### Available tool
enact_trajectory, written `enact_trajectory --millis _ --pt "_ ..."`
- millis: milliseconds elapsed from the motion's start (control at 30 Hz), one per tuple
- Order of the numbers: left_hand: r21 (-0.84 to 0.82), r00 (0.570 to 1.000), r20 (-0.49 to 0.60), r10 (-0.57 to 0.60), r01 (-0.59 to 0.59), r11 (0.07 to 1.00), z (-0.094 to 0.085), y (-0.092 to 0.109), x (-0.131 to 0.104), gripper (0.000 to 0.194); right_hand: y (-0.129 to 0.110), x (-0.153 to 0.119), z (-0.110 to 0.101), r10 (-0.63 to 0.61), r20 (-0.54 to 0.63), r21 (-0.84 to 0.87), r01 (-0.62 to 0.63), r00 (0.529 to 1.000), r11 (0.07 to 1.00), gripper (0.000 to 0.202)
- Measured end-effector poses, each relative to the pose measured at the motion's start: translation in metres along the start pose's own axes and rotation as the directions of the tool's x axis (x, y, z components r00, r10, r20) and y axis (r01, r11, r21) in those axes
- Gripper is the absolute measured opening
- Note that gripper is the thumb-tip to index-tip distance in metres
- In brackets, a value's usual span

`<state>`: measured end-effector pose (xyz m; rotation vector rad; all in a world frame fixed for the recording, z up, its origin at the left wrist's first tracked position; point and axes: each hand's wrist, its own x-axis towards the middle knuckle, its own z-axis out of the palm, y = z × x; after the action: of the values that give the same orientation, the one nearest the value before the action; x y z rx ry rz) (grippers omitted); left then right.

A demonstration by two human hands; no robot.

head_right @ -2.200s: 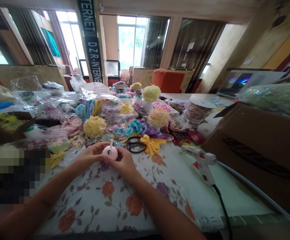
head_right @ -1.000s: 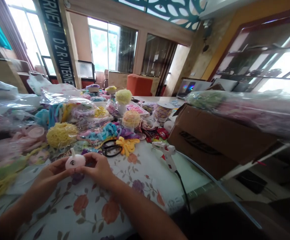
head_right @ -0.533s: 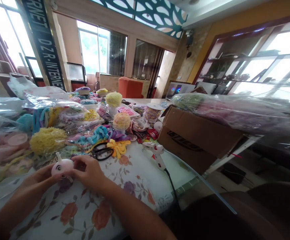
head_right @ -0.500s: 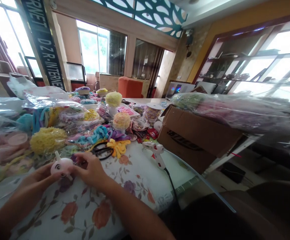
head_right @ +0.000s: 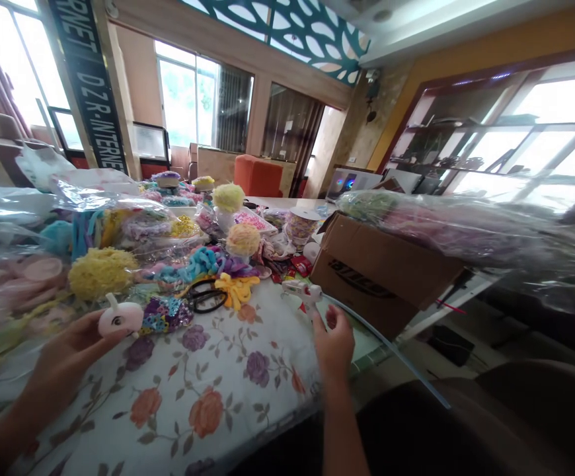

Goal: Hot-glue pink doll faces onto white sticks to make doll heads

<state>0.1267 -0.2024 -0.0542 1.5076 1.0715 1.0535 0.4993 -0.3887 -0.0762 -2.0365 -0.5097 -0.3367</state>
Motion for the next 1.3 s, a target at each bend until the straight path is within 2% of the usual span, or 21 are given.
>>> enact_trajectory --millis 67,100,133,200,267,300,367,467,533,600,667,700,800,867,933,967,1067,1200,1300 --pt "0.115 0.99 -0.068 0.125 -0.117 0.987 -0.003 0.0 0.0 0.049 0.001 0.014 0.001 -0.005 0.145 -0.047 0.012 0.989 0.999 0.048" --pt "0.218 0.967 -0.102 0.233 -0.207 0.954 -0.005 -0.001 0.001 0.044 0.0 0.019 0.002 -0.014 0.194 -0.057 0.025 0.981 0.998 0.042" --pt "0.336 0.923 -0.123 0.364 -0.307 0.89 -0.009 -0.003 0.002 0.039 -0.002 0.023 0.004 -0.021 0.236 -0.075 0.04 0.971 0.996 0.038" --pt "0.531 0.777 -0.093 0.623 -0.491 0.691 -0.017 -0.01 0.006 0.031 -0.006 0.028 0.006 -0.03 0.299 -0.112 0.066 0.954 0.992 0.033" --pt "0.625 0.625 -0.002 0.781 -0.609 0.488 -0.026 -0.017 0.011 0.029 -0.008 0.032 0.007 -0.033 0.346 -0.137 0.085 0.938 0.987 0.028" --pt "0.65 0.565 0.042 0.824 -0.642 0.407 -0.031 -0.02 0.014 0.031 -0.01 0.033 0.006 -0.034 0.365 -0.143 0.093 0.93 0.985 0.026" --pt "0.682 0.48 0.124 0.869 -0.677 0.276 -0.04 -0.023 0.018 0.034 -0.012 0.035 0.002 -0.041 0.393 -0.151 0.108 0.919 0.983 0.023" --pt "0.689 0.4 0.203 0.894 -0.707 0.159 -0.047 -0.023 0.024 0.033 -0.019 0.028 -0.007 -0.008 0.375 -0.158 0.073 0.927 0.985 0.022" --pt "0.691 0.39 0.231 0.891 -0.71 0.132 -0.049 -0.021 0.025 0.033 -0.029 0.013 -0.012 0.108 0.353 -0.06 -0.093 0.929 0.994 0.024" --pt "0.693 0.396 0.224 0.89 -0.707 0.141 -0.048 -0.02 0.025 0.033 -0.044 -0.014 -0.016 0.14 0.453 0.252 -0.277 0.881 0.927 0.027" --pt "0.68 0.417 0.213 0.883 -0.713 0.173 -0.046 -0.02 0.024 0.033 -0.064 -0.049 -0.017 0.052 0.609 0.414 -0.374 0.791 0.83 0.026" --pt "0.671 0.429 0.209 0.879 -0.717 0.191 -0.044 -0.02 0.024 0.032 -0.074 -0.068 -0.017 0.006 0.685 0.442 -0.423 0.728 0.791 0.027" --pt "0.65 0.468 0.193 0.863 -0.719 0.245 -0.042 -0.02 0.022 0.031 -0.106 -0.121 -0.008 -0.006 0.807 0.391 -0.526 0.59 0.755 0.033" --pt "0.642 0.487 0.176 0.856 -0.716 0.275 -0.042 -0.019 0.022 0.03 -0.125 -0.147 0.002 -0.056 0.883 0.362 -0.602 0.466 0.711 0.034" --pt "0.637 0.494 0.166 0.853 -0.715 0.29 -0.043 -0.018 0.022 0.03 -0.14 -0.165 0.013 -0.099 0.912 0.357 -0.652 0.398 0.669 0.036" --pt "0.634 0.493 0.163 0.854 -0.716 0.292 -0.044 -0.018 0.023 0.03 -0.146 -0.171 0.018 -0.114 0.916 0.361 -0.669 0.384 0.649 0.039" --pt "0.625 0.491 0.152 0.858 -0.72 0.302 -0.046 -0.016 0.024 0.031 -0.152 -0.184 0.031 -0.119 0.918 0.365 -0.684 0.379 0.632 0.048" --pt "0.593 0.497 0.173 0.85 -0.742 0.314 -0.045 -0.015 0.022 0.035 -0.143 -0.195 0.037 -0.103 0.907 0.344 -0.575 0.409 0.743 0.047" --pt "0.527 0.485 0.209 0.849 -0.788 0.32 -0.043 -0.014 0.02 0.039 -0.136 -0.198 0.037 -0.117 0.895 0.341 -0.49 0.43 0.803 0.047"
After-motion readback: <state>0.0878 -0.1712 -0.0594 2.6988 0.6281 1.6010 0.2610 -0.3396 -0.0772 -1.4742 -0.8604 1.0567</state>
